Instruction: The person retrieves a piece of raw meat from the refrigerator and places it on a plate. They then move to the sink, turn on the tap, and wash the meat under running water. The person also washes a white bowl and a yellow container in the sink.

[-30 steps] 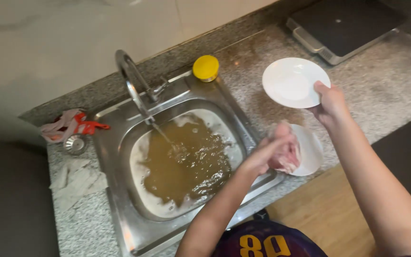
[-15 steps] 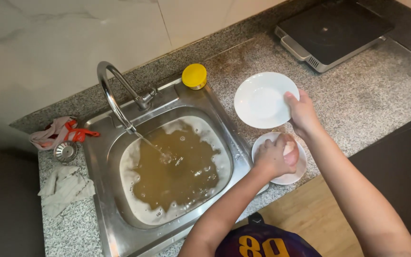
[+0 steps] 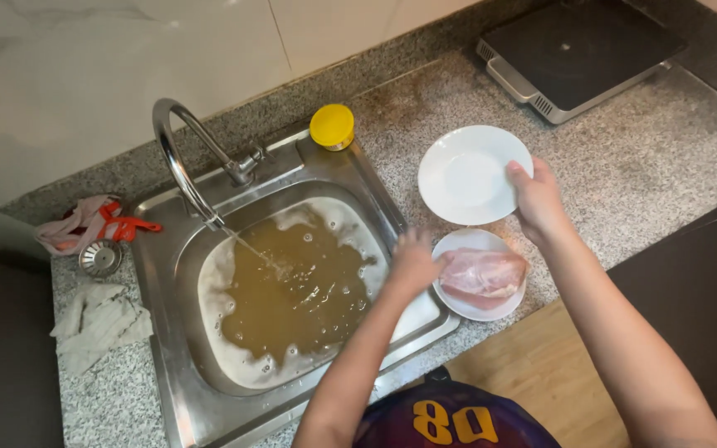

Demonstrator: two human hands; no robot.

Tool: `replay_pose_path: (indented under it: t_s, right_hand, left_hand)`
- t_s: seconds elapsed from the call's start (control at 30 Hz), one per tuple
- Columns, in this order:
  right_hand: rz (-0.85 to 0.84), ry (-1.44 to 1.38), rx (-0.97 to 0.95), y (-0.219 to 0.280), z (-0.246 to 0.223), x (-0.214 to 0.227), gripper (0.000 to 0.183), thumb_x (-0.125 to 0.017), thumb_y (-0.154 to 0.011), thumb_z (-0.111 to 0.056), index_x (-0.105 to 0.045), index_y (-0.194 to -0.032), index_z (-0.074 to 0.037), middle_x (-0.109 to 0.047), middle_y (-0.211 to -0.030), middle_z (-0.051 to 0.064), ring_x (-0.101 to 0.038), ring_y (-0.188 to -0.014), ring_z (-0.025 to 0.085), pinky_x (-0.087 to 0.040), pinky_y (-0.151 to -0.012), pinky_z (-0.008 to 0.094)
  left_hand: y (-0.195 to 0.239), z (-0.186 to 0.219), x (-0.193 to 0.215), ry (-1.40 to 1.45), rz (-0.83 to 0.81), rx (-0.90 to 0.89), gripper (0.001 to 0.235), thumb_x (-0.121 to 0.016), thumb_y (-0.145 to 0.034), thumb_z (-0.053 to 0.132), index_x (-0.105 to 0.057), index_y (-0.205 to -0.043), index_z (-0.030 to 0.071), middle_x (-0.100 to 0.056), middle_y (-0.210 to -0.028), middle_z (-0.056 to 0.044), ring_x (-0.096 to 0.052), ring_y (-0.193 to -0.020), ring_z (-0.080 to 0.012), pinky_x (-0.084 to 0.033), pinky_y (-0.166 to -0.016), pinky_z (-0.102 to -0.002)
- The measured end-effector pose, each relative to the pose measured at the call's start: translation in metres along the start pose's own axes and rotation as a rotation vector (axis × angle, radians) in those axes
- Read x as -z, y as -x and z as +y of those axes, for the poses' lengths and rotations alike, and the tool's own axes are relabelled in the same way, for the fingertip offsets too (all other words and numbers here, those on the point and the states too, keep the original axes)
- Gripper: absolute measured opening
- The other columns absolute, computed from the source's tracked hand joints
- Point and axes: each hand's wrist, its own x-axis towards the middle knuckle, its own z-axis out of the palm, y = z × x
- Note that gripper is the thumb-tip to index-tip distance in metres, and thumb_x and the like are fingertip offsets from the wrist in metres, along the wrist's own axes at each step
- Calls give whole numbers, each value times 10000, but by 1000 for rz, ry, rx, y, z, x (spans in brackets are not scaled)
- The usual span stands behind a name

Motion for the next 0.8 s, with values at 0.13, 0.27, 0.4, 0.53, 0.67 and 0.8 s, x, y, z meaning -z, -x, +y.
replay_pose_path:
  t_s: [0.13,0.27,0.4,0.53,0.67,0.8]
  right_hand:
    - [-41,6,34,1,11,23,366,-534,-1073,-190,-477,-1369,18,-642,-1253,152,-671,-1094,226,-583,-959,379]
    - [-43,-37,13,6,15,33,361,-531,-1054,-159,-485,-1371,7,-643,-1251,150,-669,-1107,235,-570,-960,392]
    - [-65,-126,18,-2,21,43,359,-520,-1056,-140,-510,-1382,10,-652,-1285,155,-676,-1139,245,-571,-1000,384]
    - [-55,-167,9,-14,22,51,376,-510,-1058,-139,-484,-1405,3,-642,-1313,160,-679,-1166,256,-589,-1001,397]
    - [-6,-244,-60,-23,31,44,377,-478,-1078,-183,-495,-1426,-41,-642,-1315,136,-668,-1133,277,-583,-825,438]
    - [-18,-290,-132,-33,63,27,370,-456,-1071,-181,-461,-1418,-54,-654,-1288,122,-717,-1099,282,-666,-749,459]
  left_hand:
    - [-3,-33,-15,346,-223,81,637,-674,-963,534,-659,-1258,-31,-720,-1171,-272,-716,-1127,-414,-578,-964,-508]
    - [10,-28,-23,1035,-682,366,562,-532,-976,279,-389,-1443,1,-705,-1065,-294,-747,-820,-388,-650,-673,-434]
    - [21,-29,-43,1126,-500,284,580,-521,-1016,315,-426,-1475,-25,-691,-1188,-234,-762,-838,-325,-670,-660,-384]
    - [37,-61,-38,1226,-397,346,542,-455,-1004,223,-368,-1483,-14,-671,-1259,-248,-763,-947,-330,-681,-709,-420]
    - [63,-108,9,1472,-249,337,501,-431,-1031,265,-386,-1485,58,-631,-1314,-163,-712,-1071,-307,-640,-865,-461]
    - [87,-158,52,1570,16,264,446,-418,-1055,241,-423,-1445,25,-613,-1358,-169,-704,-1140,-286,-621,-937,-516]
